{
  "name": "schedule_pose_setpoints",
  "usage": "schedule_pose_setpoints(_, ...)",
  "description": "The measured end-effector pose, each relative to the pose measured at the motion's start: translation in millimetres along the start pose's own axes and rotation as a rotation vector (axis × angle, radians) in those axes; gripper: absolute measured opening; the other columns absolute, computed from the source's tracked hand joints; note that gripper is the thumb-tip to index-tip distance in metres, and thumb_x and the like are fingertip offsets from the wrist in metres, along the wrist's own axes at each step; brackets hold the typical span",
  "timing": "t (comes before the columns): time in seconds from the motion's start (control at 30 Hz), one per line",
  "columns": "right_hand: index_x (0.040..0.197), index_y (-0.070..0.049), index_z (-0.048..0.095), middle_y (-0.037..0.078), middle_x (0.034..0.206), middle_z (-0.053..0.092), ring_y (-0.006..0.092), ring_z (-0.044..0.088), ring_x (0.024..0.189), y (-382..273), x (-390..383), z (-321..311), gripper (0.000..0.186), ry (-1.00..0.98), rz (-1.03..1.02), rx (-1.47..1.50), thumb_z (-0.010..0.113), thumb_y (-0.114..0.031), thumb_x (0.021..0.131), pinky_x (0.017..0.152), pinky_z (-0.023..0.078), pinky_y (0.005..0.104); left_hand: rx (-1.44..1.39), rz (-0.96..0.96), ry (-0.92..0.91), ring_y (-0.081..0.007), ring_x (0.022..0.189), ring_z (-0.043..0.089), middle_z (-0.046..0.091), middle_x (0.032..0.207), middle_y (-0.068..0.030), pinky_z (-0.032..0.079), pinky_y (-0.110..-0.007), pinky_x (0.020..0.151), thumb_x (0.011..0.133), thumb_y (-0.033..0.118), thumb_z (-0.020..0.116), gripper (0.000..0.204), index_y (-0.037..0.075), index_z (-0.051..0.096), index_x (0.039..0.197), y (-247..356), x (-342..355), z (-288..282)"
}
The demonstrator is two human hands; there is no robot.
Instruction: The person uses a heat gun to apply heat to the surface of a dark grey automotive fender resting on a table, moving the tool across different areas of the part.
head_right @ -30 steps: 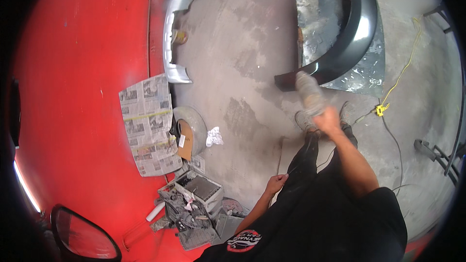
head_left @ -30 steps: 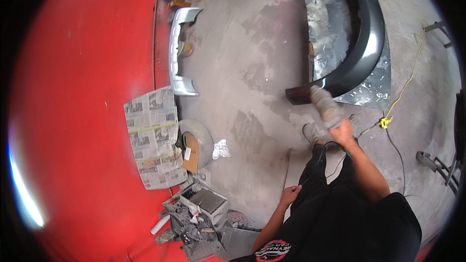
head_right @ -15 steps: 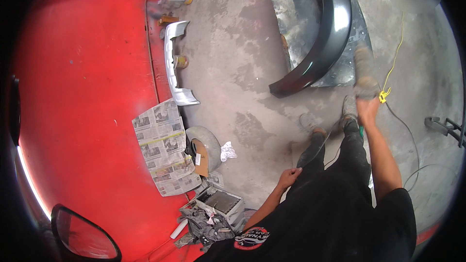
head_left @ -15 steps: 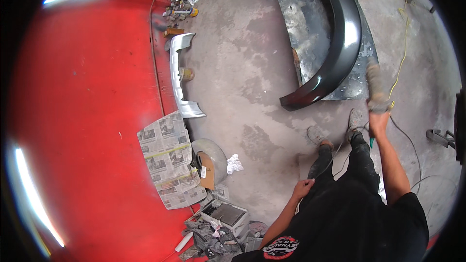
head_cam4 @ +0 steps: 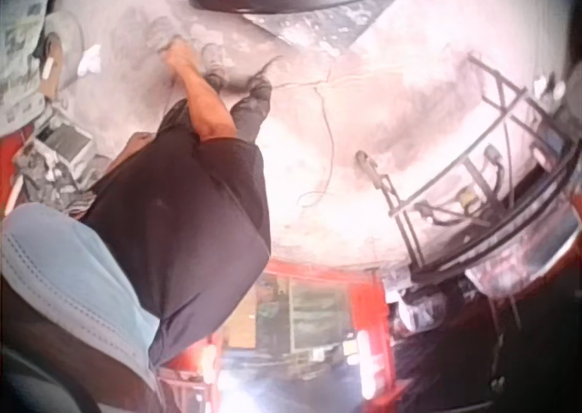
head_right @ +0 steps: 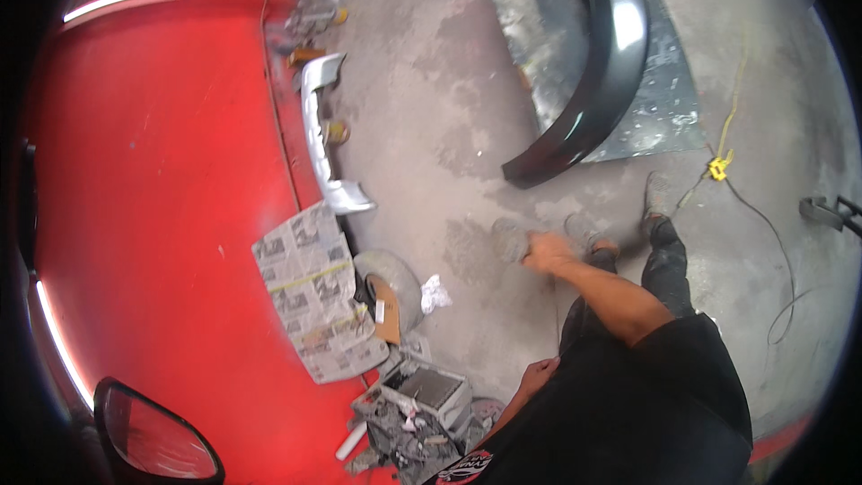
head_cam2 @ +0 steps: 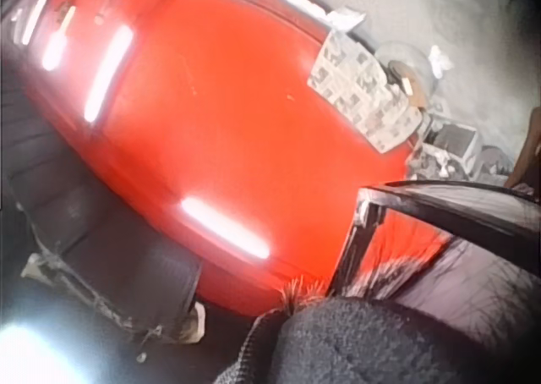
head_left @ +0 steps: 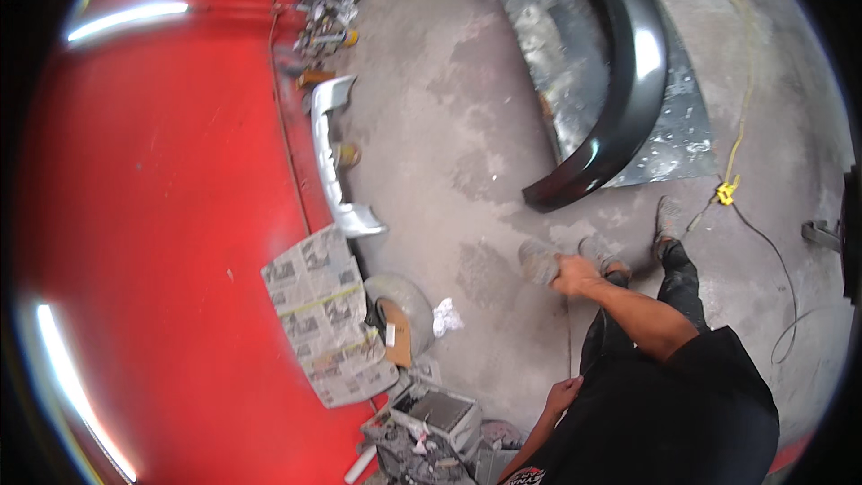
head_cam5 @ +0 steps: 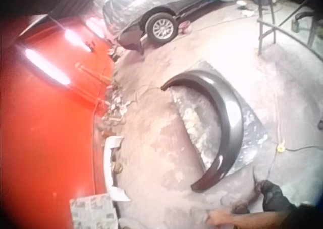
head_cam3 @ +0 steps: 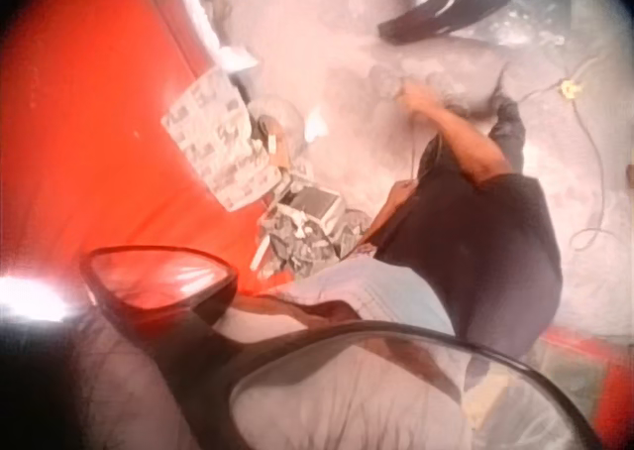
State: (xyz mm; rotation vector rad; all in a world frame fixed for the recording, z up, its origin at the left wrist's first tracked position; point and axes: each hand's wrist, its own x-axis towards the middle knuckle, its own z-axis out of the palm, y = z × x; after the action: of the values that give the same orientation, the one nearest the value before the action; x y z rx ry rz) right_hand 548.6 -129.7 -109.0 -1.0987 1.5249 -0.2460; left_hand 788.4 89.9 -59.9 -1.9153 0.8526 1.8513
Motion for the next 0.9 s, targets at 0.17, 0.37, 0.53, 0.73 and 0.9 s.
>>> schedule_pose_setpoints(0.17,0.11,-0.008,0.058,0.019,0.102,0.064,0.0348,0.061,0.096,3.5,-42.1,-53.0,0.047,0.019,-0.103,0.047,0.068,-0.03,0.069,0.082,0.048,0.0425,-0.05,0.068,0.073,-0.0061,0.056,0.044,0.052,0.062,0.0039,0.036,-0.024,0.053,0.088,0.044,0.058,0.042,0.003,0.069,0.087,13.8,9.5,-6.0)
schedule_pose_setpoints(0.37,0.112,-0.009,0.06,0.017,0.106,0.064,0.0311,0.059,0.102,51.6,-120.3,-180.7,0.05,0.194,-0.059,0.129,0.074,-0.025,0.067,0.087,0.046,0.0382,0.056,0.184,0.087,-0.0064,0.055,0.043,0.051,0.06,0.0036,0.035,-0.024,0.052,0.088,0.046,0.058,0.044,0.005,0.07,0.085,55.9,34.6,-18.2)
schedule_pose_setpoints(0.53,0.111,-0.007,0.06,0.015,0.104,0.065,0.028,0.061,0.097,91.2,-131.5,-290.8,0.049,0.723,0.103,0.351,0.074,-0.024,0.067,0.082,0.047,0.0363,0.121,0.273,0.078,-0.0095,0.06,0.05,0.056,0.064,0.0014,0.041,-0.026,0.057,0.088,0.048,0.056,0.047,0.003,0.069,0.089,110.5,48.7,12.0)
schedule_pose_setpoints(0.73,0.106,-0.002,0.062,0.021,0.099,0.065,0.0333,0.064,0.092,114.7,-126.2,-413.0,0.047,0.993,0.305,0.609,0.071,-0.029,0.069,0.075,0.048,0.0379,0.106,0.432,0.07,-0.0111,0.071,0.058,0.066,0.077,-0.0037,0.046,-0.028,0.067,0.089,0.047,0.054,0.047,0.003,0.068,0.097,180.3,35.7,79.8)
schedule_pose_setpoints(0.9,0.099,-0.006,0.065,0.016,0.09,0.067,0.0319,0.064,0.089,157.5,-91.0,-389.6,0.037,0.987,0.013,0.357,0.071,-0.03,0.07,0.076,0.049,0.039,0.199,0.352,0.156,-0.0097,0.071,0.059,0.067,0.075,-0.0061,0.046,-0.027,0.068,0.089,0.044,0.055,0.043,0.003,0.069,0.096,229.9,-14.1,108.6)
